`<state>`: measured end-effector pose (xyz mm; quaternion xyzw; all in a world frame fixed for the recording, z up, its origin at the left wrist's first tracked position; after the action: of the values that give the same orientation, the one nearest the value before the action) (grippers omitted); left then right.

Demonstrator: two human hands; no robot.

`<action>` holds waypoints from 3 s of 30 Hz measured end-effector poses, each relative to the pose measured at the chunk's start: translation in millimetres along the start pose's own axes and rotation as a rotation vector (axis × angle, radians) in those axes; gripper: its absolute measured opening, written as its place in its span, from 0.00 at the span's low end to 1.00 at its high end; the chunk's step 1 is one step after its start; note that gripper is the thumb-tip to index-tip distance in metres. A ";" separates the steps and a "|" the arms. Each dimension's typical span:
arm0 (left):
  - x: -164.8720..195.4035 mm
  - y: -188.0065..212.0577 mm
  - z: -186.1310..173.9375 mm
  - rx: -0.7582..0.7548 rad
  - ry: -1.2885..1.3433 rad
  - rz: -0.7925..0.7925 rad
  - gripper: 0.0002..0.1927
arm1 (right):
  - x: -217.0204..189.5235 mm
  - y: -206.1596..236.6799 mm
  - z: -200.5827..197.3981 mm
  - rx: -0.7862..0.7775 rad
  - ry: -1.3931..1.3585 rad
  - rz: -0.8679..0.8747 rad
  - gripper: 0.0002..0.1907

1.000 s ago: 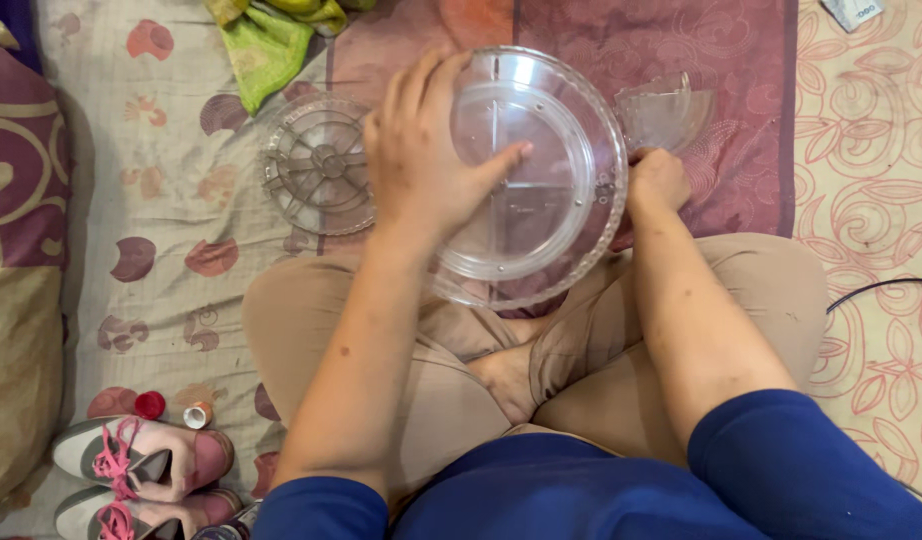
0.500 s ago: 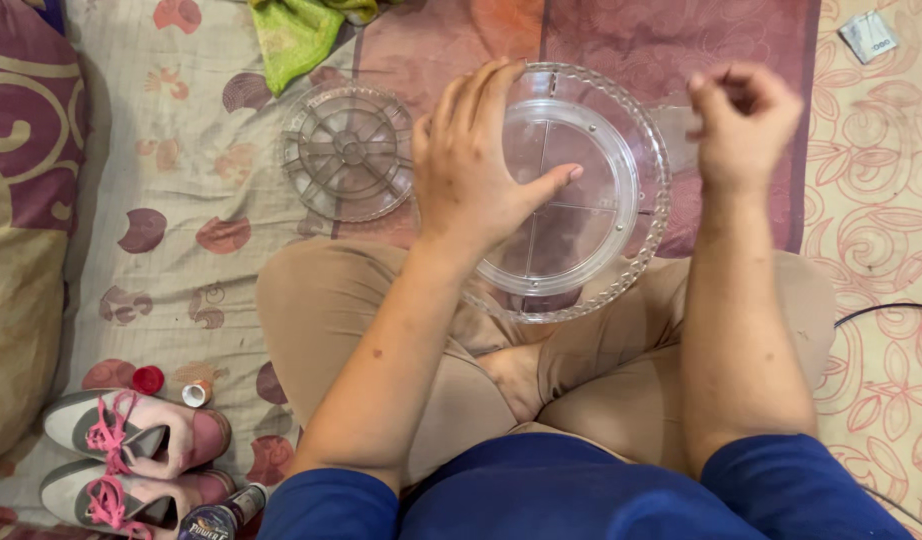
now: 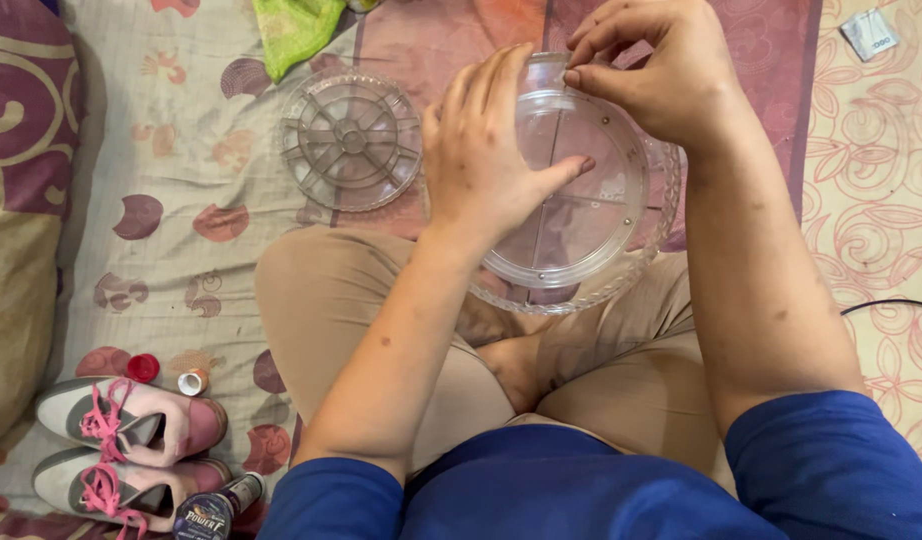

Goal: The person sits on a bed and takes apart a clear plastic appliance cover, unscrewing small fasteners by hand and separating the round lid, side panels, and base. They handle the panels and washers one at a time and begin fitting the pieces back together.

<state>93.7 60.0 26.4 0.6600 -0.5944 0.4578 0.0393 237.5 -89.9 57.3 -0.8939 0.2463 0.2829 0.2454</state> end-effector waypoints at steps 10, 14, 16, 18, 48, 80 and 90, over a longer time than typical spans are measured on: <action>3.3 -8.1 -0.6 -0.086 -0.063 -0.061 0.57 | 8.2 -2.1 -9.6 -0.130 -0.036 0.038 0.05; 7.3 -8.1 -2.3 -0.078 -0.073 -0.051 0.57 | 10.0 -3.2 -8.8 -0.124 -0.019 0.053 0.05; 8.2 -8.7 -3.3 -0.071 -0.048 -0.031 0.54 | 10.8 -1.3 -7.8 -0.114 -0.019 0.064 0.05; 4.2 -13.3 -6.5 -0.072 -0.001 0.003 0.49 | 12.1 -0.7 -6.2 -0.097 -0.022 0.105 0.06; -35.1 -79.8 -10.2 -0.337 0.262 0.192 0.11 | 18.4 9.0 17.2 0.099 -0.183 0.047 0.15; -62.6 -81.1 19.9 -0.162 0.394 -0.009 0.10 | 59.0 -17.0 34.7 0.101 -0.380 0.131 0.13; -71.2 -89.1 23.8 -0.197 0.467 -0.069 0.08 | 45.2 -26.8 30.4 0.089 -0.412 0.137 0.12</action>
<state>189.0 125.0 10.2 0.5492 -0.5881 0.5360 0.2551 273.9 -65.6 15.1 -0.7867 0.2630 0.4646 0.3100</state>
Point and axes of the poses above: each hand's wrist, its own y-axis away from the middle knuckle, its own z-axis out of the palm, x = y × z, the point moved 2 cm from there along -y, towards the middle knuckle, and after that the axes turned 8 degrees about y, right-handed, at the moved point
